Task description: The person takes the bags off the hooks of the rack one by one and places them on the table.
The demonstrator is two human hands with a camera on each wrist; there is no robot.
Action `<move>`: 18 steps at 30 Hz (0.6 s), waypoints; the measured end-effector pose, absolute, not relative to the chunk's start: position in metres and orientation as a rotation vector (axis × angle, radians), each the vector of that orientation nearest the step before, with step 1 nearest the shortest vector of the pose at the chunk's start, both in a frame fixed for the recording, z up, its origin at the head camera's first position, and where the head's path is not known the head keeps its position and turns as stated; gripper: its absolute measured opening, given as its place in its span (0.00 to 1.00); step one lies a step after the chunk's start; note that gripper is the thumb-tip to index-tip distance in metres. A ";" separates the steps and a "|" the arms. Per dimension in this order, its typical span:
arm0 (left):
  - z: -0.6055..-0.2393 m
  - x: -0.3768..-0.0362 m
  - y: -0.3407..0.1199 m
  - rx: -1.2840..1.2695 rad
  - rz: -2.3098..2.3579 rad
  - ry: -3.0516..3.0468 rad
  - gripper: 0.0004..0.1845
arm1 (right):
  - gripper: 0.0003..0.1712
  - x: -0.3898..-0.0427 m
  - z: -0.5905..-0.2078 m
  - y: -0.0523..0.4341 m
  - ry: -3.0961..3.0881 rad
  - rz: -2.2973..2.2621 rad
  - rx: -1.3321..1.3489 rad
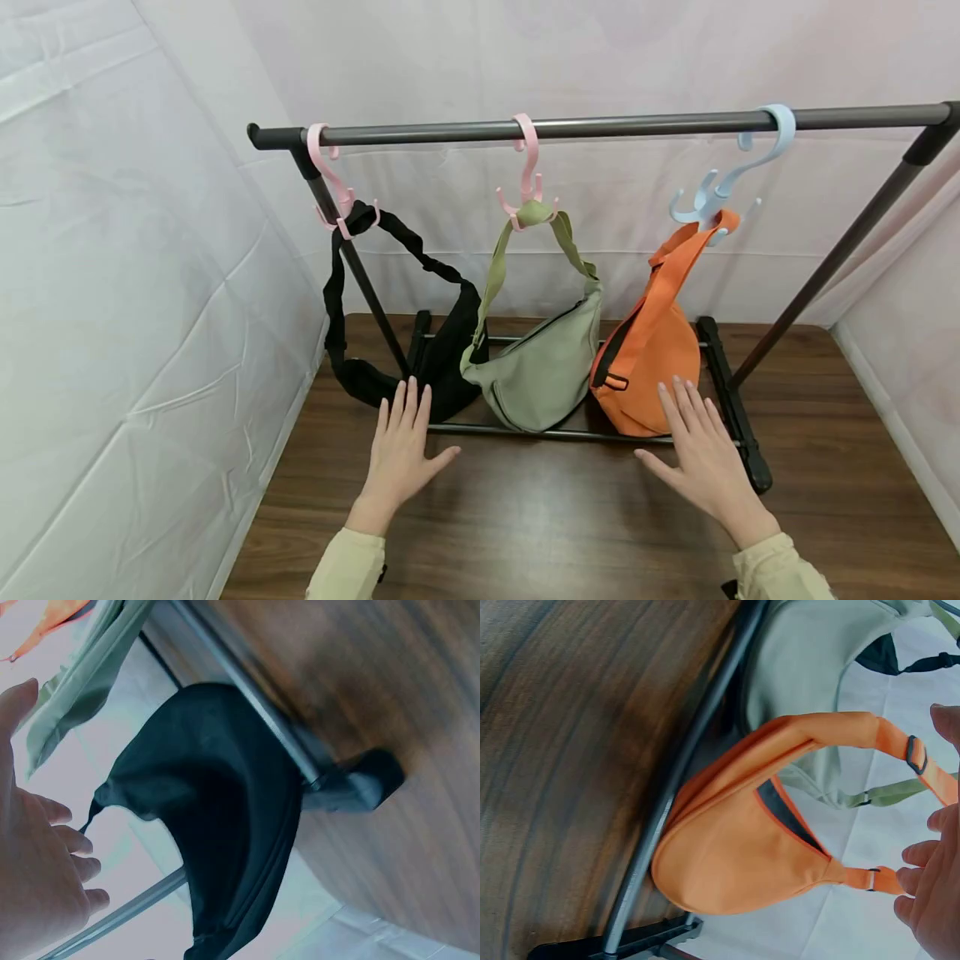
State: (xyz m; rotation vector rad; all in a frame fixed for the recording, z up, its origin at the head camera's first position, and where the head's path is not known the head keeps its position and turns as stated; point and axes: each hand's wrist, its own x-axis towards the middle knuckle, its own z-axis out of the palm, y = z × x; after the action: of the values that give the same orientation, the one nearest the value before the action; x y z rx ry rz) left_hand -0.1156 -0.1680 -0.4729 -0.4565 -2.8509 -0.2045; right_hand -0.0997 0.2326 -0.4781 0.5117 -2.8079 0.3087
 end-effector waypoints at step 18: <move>-0.399 -0.147 -0.191 -0.643 -0.131 -2.485 0.46 | 0.45 -0.109 -0.439 0.207 -2.412 0.435 0.712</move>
State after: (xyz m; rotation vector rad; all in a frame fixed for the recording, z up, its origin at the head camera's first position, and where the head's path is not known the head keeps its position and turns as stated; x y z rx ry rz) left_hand -0.1468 -0.1914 -0.3994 -0.6426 -2.4851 -0.1314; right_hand -0.1095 0.2069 -0.4387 0.7117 -2.4125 0.4346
